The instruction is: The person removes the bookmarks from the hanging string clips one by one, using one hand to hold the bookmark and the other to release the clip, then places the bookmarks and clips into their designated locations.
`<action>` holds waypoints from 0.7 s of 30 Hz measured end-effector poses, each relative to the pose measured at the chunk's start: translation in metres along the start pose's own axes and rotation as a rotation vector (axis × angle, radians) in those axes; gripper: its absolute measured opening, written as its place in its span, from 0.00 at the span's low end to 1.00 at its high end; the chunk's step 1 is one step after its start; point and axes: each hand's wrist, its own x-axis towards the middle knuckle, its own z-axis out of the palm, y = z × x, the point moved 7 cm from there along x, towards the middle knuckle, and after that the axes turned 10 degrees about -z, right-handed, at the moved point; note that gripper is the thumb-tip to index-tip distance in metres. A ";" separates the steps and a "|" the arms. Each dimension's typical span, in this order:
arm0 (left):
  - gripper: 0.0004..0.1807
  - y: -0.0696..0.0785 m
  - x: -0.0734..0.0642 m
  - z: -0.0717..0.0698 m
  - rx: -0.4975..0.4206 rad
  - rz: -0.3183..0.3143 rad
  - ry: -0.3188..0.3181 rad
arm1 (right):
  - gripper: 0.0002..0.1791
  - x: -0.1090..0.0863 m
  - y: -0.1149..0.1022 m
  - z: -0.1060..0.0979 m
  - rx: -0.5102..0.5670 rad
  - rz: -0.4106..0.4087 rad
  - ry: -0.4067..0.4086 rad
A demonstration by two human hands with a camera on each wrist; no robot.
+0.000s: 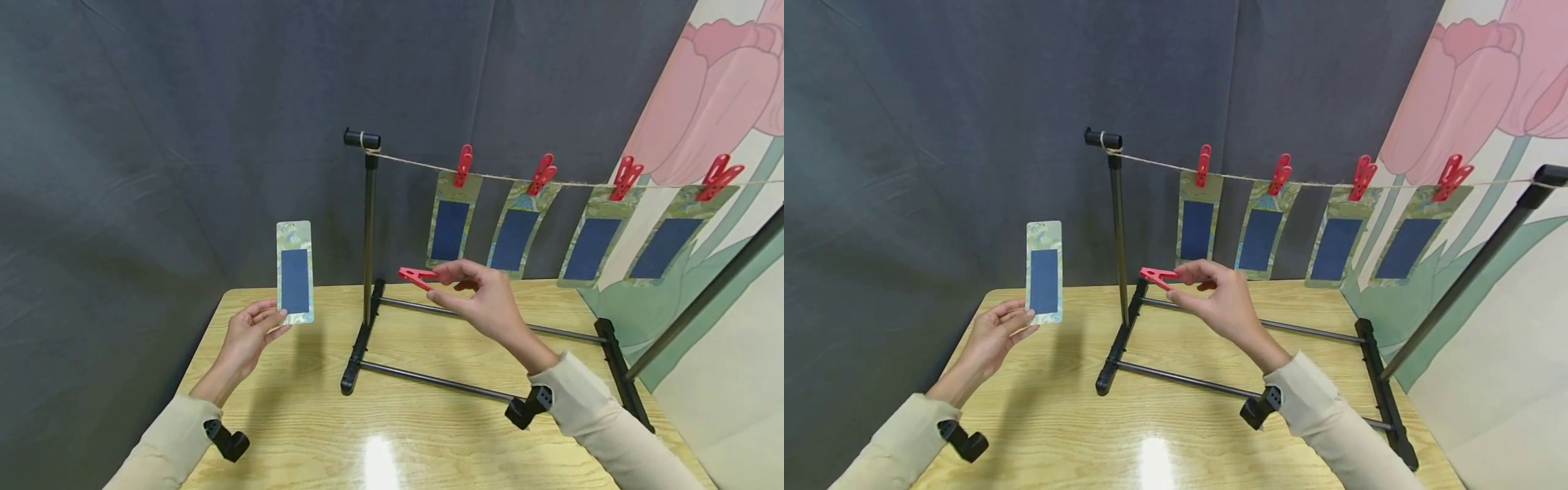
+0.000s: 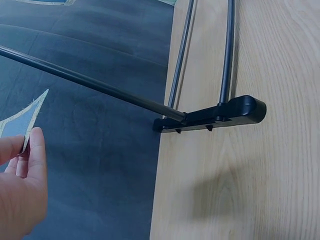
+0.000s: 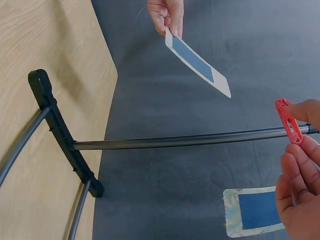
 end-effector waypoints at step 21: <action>0.17 -0.023 -0.004 -0.016 -0.028 -0.036 0.029 | 0.15 -0.017 -0.026 0.012 0.027 0.034 -0.062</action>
